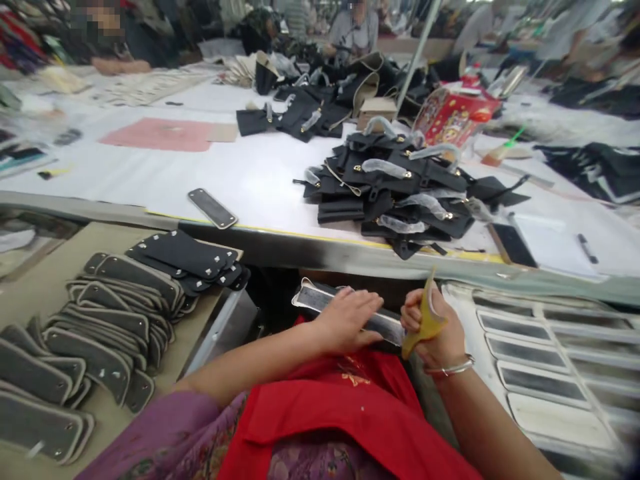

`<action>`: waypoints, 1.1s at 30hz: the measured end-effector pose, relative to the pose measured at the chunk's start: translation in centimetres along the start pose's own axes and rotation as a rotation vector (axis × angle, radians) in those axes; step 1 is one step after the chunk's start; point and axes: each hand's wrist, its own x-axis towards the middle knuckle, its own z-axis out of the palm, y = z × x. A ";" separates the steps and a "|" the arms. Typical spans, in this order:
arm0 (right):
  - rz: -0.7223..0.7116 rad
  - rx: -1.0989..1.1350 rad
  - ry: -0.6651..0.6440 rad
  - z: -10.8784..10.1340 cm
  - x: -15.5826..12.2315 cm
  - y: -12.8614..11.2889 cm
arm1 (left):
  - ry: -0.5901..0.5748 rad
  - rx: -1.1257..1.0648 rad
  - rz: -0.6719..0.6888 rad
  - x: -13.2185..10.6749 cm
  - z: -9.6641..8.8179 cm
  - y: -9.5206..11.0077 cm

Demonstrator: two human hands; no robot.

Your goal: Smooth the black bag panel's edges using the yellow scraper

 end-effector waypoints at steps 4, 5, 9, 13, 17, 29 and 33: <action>0.027 -0.638 -0.183 1.0 2.3 -1.4 | 0.531 -0.408 -0.455 -4.9 -1.7 -6.7; -0.022 -0.829 -0.254 1.8 3.1 -1.5 | 0.580 -0.590 -0.556 -5.7 -1.4 -8.4; -0.193 -1.402 -0.550 6.5 6.9 -0.5 | 0.488 -1.169 -0.631 -6.3 1.7 -11.4; -0.325 -1.687 -0.688 11.3 10.1 1.3 | 0.456 -1.198 -0.635 -5.6 2.9 -10.2; -0.580 -1.751 -0.913 14.2 12.1 2.1 | 0.446 -1.113 -0.670 -5.5 1.9 -9.3; -1.005 -1.506 -1.375 17.0 14.9 1.9 | 0.409 -1.238 -0.830 -5.8 2.6 -9.9; -0.999 -1.472 -1.426 17.0 15.3 2.4 | 0.443 -1.210 -0.919 -5.9 3.0 -9.8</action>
